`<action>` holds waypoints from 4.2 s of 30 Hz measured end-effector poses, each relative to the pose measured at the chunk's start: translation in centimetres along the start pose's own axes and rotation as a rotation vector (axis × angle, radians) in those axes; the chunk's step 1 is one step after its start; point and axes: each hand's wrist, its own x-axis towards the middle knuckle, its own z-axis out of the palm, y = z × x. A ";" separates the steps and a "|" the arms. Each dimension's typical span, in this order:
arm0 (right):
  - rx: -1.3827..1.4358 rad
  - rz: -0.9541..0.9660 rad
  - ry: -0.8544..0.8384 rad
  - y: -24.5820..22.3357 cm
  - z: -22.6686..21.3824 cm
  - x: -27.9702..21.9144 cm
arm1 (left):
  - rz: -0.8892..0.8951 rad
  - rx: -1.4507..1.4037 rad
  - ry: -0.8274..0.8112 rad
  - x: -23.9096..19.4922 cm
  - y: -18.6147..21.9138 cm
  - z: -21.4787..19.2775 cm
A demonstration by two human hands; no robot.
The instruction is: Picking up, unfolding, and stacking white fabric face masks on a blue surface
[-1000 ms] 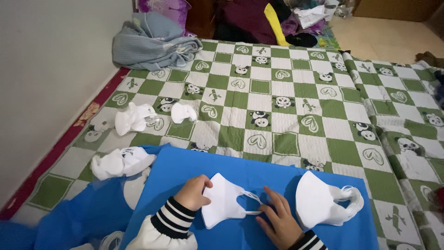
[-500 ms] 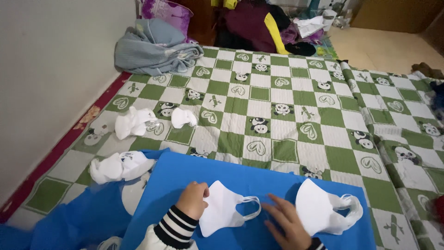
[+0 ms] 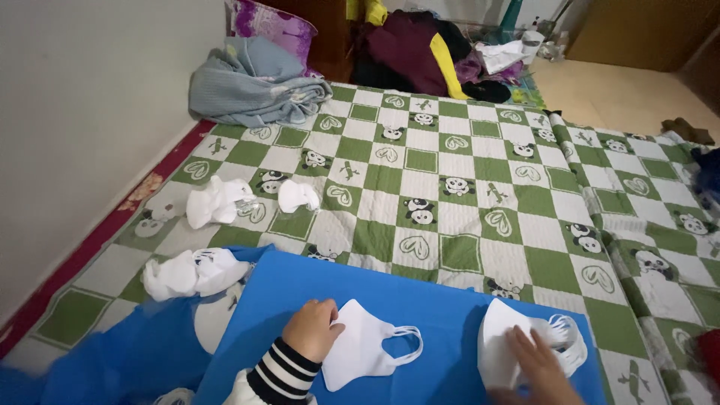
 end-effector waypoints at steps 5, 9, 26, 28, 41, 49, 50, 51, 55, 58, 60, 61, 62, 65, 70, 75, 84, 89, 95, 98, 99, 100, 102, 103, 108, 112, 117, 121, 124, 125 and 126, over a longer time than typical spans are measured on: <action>0.088 -0.141 -0.068 2.9 2.9 1.5 | 0.049 -0.010 0.069 0.6 -0.5 0.6; 0.146 0.156 -0.325 -3.9 -4.8 -0.7 | 0.051 -0.043 0.096 -0.5 0.9 -1.0; -0.129 0.131 0.742 -11.2 -1.8 -4.4 | 0.171 -1.399 -0.502 -0.2 15.5 11.7; -0.103 -0.001 0.811 -9.9 1.0 -3.4 | 0.092 -1.499 -0.498 0.0 16.1 12.7; 0.143 -0.276 0.886 -15.6 -4.4 -7.3 | 0.525 -0.832 -0.214 -5.3 10.3 5.7; 1.560 0.196 -0.121 -14.9 -5.6 -4.4 | 0.499 -1.053 -0.319 -6.2 3.9 2.2; 1.596 -0.012 -0.131 -14.1 -3.7 -3.5 | 0.454 -1.107 -0.364 -6.6 3.4 1.6; 1.621 -0.222 -0.142 -13.3 -1.7 -2.6 | 0.408 -1.162 -0.410 -7.0 2.9 1.0; 1.846 -0.100 -0.222 -13.8 2.7 -1.0 | 0.429 -1.146 -0.360 -7.7 1.0 -0.3; 1.935 -0.336 -0.304 -16.8 0.3 -1.0 | 0.455 -1.173 -0.236 -7.5 -1.1 -0.5; 1.981 -0.115 -0.279 -16.8 0.2 -0.2 | 0.390 -1.045 -0.108 -7.1 -2.6 -0.8; 1.981 -0.113 -0.280 -17.1 0.3 0.1 | 0.388 -1.046 -0.108 -6.9 -3.1 -0.3; 1.956 0.019 -0.218 -17.3 0.4 0.4 | 0.351 -1.017 -0.089 -6.8 -3.6 0.2; 1.842 0.157 -0.058 -18.1 1.7 1.4 | 0.280 -0.934 -0.019 -6.0 -4.7 1.7; 1.622 0.001 0.191 -18.8 1.0 1.9 | 0.163 -0.893 0.123 -5.6 -4.4 3.1; 1.367 -0.006 0.454 -18.7 1.6 2.2 | 0.105 -0.786 0.300 -5.4 -3.7 4.6; 1.133 0.120 0.328 -19.9 -0.1 2.1 | 0.244 -0.641 0.401 -4.4 -4.3 6.4; 1.075 0.171 0.278 -20.3 -0.4 2.3 | 0.267 -0.564 0.415 -3.8 -4.7 6.9; 0.979 0.130 0.265 -20.4 -0.7 3.0 | 0.220 -0.517 0.382 -3.7 -4.9 6.8; 0.968 0.155 0.260 -20.8 -1.2 2.9 | 0.232 -0.526 0.377 -3.9 -4.8 6.7; 0.971 0.171 0.262 -21.0 -1.5 2.8 | 0.232 -0.555 0.370 -4.0 -4.7 6.6; 0.971 0.171 0.263 -20.3 -0.6 3.1 | 0.232 -0.556 0.371 -3.9 -4.9 6.8; 1.251 0.101 0.245 -18.8 1.2 3.7 | 0.201 -0.515 0.404 -3.5 -5.4 7.2; 1.251 0.100 0.247 -19.1 0.0 2.2 | 0.203 -0.516 0.405 -3.7 -5.4 7.0; 0.511 -0.142 0.313 -15.4 -1.4 -3.2 | 0.235 -0.548 0.405 -3.6 -5.2 6.8; 0.266 -0.282 0.507 -11.1 -0.5 -4.9 | 0.193 -0.547 0.423 -3.2 -5.2 7.6; 0.082 -0.047 0.678 -7.6 1.1 -6.0 | 0.167 -0.535 0.408 -3.0 -5.2 7.8; -0.041 -0.132 0.837 -8.0 1.3 -5.5 | 0.150 -0.520 0.463 -3.3 -4.9 7.6; -0.023 -0.263 0.861 -6.9 1.8 -4.6 | 0.149 -0.526 0.433 -3.4 -4.9 7.6; -0.073 -0.352 0.886 -5.9 2.4 -4.0 | 0.193 -0.499 0.486 -3.5 -4.9 7.6; -0.122 -0.443 0.912 -4.8 3.0 -3.4 | 0.237 -0.471 0.540 -3.5 -4.9 7.6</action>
